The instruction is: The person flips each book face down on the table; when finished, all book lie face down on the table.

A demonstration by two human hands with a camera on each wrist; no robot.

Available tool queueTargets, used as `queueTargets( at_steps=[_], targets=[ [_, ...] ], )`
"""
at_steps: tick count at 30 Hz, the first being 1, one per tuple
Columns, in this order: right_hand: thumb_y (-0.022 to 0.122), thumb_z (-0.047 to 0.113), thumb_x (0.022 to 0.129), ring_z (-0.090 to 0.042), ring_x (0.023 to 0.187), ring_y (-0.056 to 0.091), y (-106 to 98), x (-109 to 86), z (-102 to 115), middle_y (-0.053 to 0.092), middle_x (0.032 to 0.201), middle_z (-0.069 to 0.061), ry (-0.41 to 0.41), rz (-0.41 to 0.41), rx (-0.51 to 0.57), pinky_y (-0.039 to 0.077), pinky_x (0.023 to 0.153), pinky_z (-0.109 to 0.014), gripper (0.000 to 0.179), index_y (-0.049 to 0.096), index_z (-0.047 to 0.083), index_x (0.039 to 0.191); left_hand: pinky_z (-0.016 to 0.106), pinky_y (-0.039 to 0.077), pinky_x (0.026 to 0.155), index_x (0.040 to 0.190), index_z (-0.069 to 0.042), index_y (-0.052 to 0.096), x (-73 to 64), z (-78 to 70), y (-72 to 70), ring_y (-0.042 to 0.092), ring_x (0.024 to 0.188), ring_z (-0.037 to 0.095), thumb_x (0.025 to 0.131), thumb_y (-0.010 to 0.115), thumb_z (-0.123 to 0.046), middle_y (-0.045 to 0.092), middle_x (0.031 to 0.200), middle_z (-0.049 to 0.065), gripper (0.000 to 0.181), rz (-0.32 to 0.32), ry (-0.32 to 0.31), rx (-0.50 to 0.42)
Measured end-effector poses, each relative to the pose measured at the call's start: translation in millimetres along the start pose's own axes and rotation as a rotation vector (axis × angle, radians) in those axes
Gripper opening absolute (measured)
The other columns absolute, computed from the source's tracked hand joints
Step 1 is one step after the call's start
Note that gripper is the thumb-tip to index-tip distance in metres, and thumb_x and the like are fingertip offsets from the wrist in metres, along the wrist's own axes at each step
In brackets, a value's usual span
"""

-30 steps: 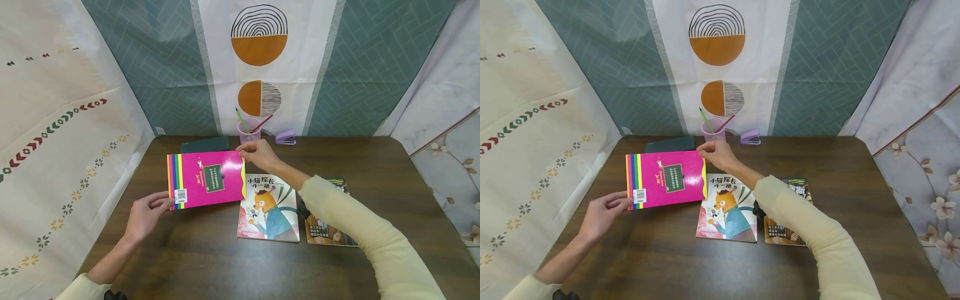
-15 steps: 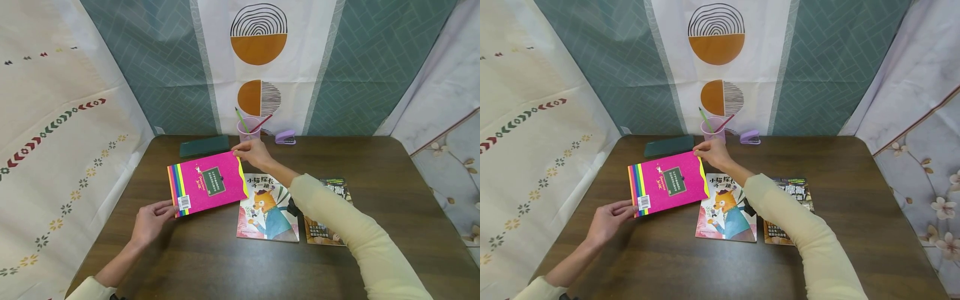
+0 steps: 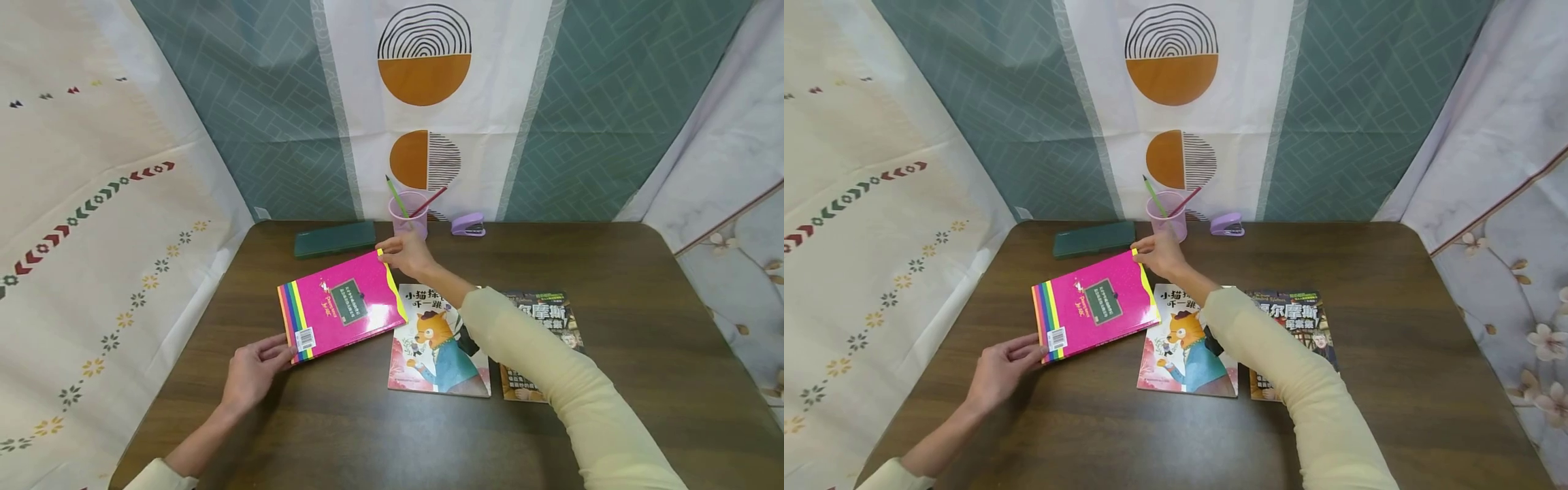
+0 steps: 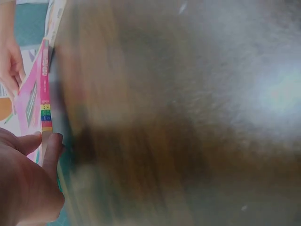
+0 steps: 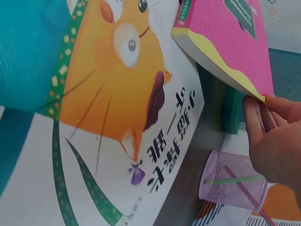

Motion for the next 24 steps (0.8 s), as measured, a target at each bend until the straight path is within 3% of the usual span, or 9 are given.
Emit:
queueTargets(
  at_steps=[10,18,24],
  targets=[
    [0.063,-0.010,0.101,-0.035,0.132,0.062,10.9,-0.2,-7.7,0.064,0.141,-0.028,0.047,0.077,0.028,0.055,0.105,-0.037,0.042,0.060,-0.010,0.143,0.017,0.059,0.078,0.133,0.001,0.072,-4.0,4.7,4.5,0.077,0.107,0.028,0.096,0.083,-0.028,0.079,0.113,0.016,0.048,-0.078,0.061,0.085],
    [0.057,-0.010,0.102,-0.037,0.141,0.055,14.5,-1.8,-8.8,0.054,0.152,-0.029,0.038,0.153,0.013,0.049,0.113,-0.039,0.052,0.046,-0.011,0.153,0.040,0.063,0.087,0.133,0.003,0.072,-7.2,2.6,6.4,0.077,0.104,0.029,0.095,0.084,-0.025,0.079,0.112,0.017,0.049,-0.109,0.118,0.147],
    [0.061,-0.007,0.103,-0.035,0.143,0.054,15.5,-3.3,-15.0,0.053,0.155,-0.025,0.053,0.159,-0.042,0.048,0.114,-0.040,0.052,0.049,-0.008,0.154,0.044,0.061,0.088,0.139,0.006,0.066,-9.4,0.4,8.4,0.078,0.101,0.031,0.093,0.085,-0.020,0.079,0.112,0.019,0.056,-0.100,0.137,0.204]
  ],
)
Point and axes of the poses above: each hand's wrist, its own x-axis towards the middle knuckle, its own y-axis out of the palm, z = x × y, the point moved 2 cm from there along x, towards the middle knuckle
